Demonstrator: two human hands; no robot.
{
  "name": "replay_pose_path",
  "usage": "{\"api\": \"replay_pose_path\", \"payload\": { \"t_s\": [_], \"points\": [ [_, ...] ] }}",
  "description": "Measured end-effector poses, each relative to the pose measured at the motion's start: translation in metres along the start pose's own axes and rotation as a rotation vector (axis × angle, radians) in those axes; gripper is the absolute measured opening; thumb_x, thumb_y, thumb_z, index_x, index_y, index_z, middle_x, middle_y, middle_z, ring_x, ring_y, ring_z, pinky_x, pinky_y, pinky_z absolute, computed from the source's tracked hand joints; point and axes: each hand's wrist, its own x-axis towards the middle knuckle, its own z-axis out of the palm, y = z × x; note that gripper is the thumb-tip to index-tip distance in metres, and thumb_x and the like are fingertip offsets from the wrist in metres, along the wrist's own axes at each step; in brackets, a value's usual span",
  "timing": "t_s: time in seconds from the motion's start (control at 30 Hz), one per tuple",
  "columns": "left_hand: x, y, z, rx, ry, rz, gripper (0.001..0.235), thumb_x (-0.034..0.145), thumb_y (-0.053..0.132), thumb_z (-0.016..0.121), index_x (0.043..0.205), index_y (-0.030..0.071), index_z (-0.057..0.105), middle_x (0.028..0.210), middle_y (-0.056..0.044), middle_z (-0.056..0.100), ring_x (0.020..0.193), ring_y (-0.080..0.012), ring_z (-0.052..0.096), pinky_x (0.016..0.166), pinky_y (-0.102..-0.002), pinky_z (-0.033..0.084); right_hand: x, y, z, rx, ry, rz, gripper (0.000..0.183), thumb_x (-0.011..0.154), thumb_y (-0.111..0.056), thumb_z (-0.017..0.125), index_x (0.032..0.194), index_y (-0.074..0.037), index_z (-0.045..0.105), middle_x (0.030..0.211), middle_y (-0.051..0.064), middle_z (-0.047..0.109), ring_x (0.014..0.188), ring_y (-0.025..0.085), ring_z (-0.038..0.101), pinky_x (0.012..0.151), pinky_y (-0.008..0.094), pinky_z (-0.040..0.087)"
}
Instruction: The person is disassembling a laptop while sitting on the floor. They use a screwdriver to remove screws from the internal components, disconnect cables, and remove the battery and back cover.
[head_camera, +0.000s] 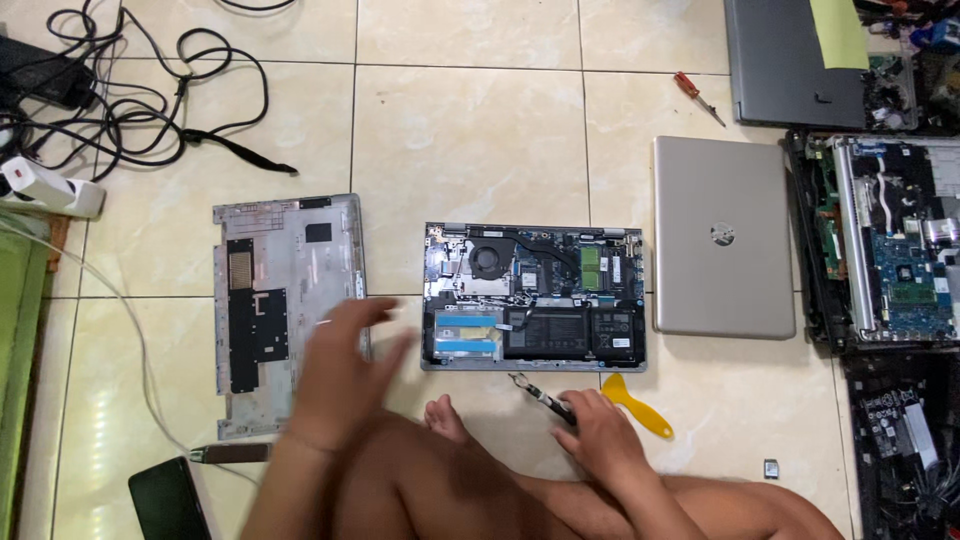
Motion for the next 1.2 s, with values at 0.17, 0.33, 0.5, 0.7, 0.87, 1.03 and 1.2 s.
{"api": "replay_pose_path", "payload": {
  "t_s": [0.17,0.33,0.5,0.7,0.87,1.03,1.2],
  "points": [
    [0.004,0.103,0.081,0.173,-0.204,0.264,0.049,0.096,0.042,0.075,0.136,0.014,0.074,0.130,-0.012,0.076,0.111,-0.0399,0.069,0.097,-0.056,0.050,0.012,0.032,0.021,0.115,0.083,-0.221,0.026,0.093,-0.029,0.075,0.117,-0.022,0.069,0.115,0.002,0.073,0.103,0.029,0.072,0.087,0.043,0.056],
    [0.051,0.028,0.192,0.391,-0.404,0.135,0.027,0.101,0.028,0.067,0.123,0.013,0.075,0.119,-0.011,0.077,0.109,-0.0346,0.072,0.096,-0.053,0.055,-0.013,0.036,-0.040,0.459,0.253,-0.106,0.046,0.093,-0.052,0.069,0.120,-0.018,0.083,0.112,0.003,0.085,0.103,0.020,0.079,0.091,0.034,0.060],
    [0.072,0.008,0.217,0.526,-0.465,0.089,0.037,0.098,0.041,0.078,0.121,0.014,0.072,0.120,-0.012,0.073,0.108,-0.0380,0.072,0.090,-0.055,0.057,-0.015,0.058,-0.059,0.676,0.430,0.044,0.037,0.092,-0.031,0.077,0.122,-0.013,0.083,0.104,0.004,0.087,0.076,0.011,0.073,0.069,0.026,0.059],
    [0.078,-0.012,0.237,0.586,-0.436,0.124,0.043,0.090,0.046,0.086,0.118,0.016,0.071,0.121,-0.011,0.072,0.112,-0.0376,0.068,0.095,-0.055,0.054,0.006,0.074,-0.060,1.478,0.754,-0.057,0.033,0.111,-0.008,0.056,0.140,0.007,0.060,0.090,0.012,0.065,0.078,0.024,0.064,0.076,0.039,0.063],
    [0.075,-0.002,0.236,0.497,-0.348,0.273,0.024,0.091,0.024,0.071,0.112,0.013,0.071,0.113,-0.016,0.070,0.108,-0.0394,0.065,0.094,-0.056,0.054,0.038,0.082,-0.047,1.323,0.409,0.062,0.022,0.096,0.011,0.058,0.107,-0.008,0.060,0.100,0.013,0.061,0.085,0.026,0.062,0.084,0.042,0.059],
    [0.064,-0.013,0.261,0.541,-0.316,0.341,0.025,0.089,0.031,0.076,0.112,0.024,0.072,0.115,-0.004,0.065,0.122,-0.0302,0.062,0.105,-0.047,0.051,0.085,0.043,-0.095,0.575,0.351,0.170,0.018,0.094,-0.029,0.082,0.108,-0.016,0.083,0.086,0.009,0.073,0.081,0.026,0.076,0.074,0.040,0.064],
    [0.061,0.002,0.261,0.484,-0.272,0.415,0.033,0.089,0.034,0.081,0.119,0.024,0.072,0.118,-0.003,0.061,0.129,-0.0304,0.058,0.109,-0.048,0.048,0.143,0.062,-0.088,0.350,0.334,0.029,0.018,0.096,-0.029,0.081,0.112,-0.021,0.086,0.097,0.006,0.084,0.095,0.028,0.081,0.080,0.039,0.065]
  ]
}}
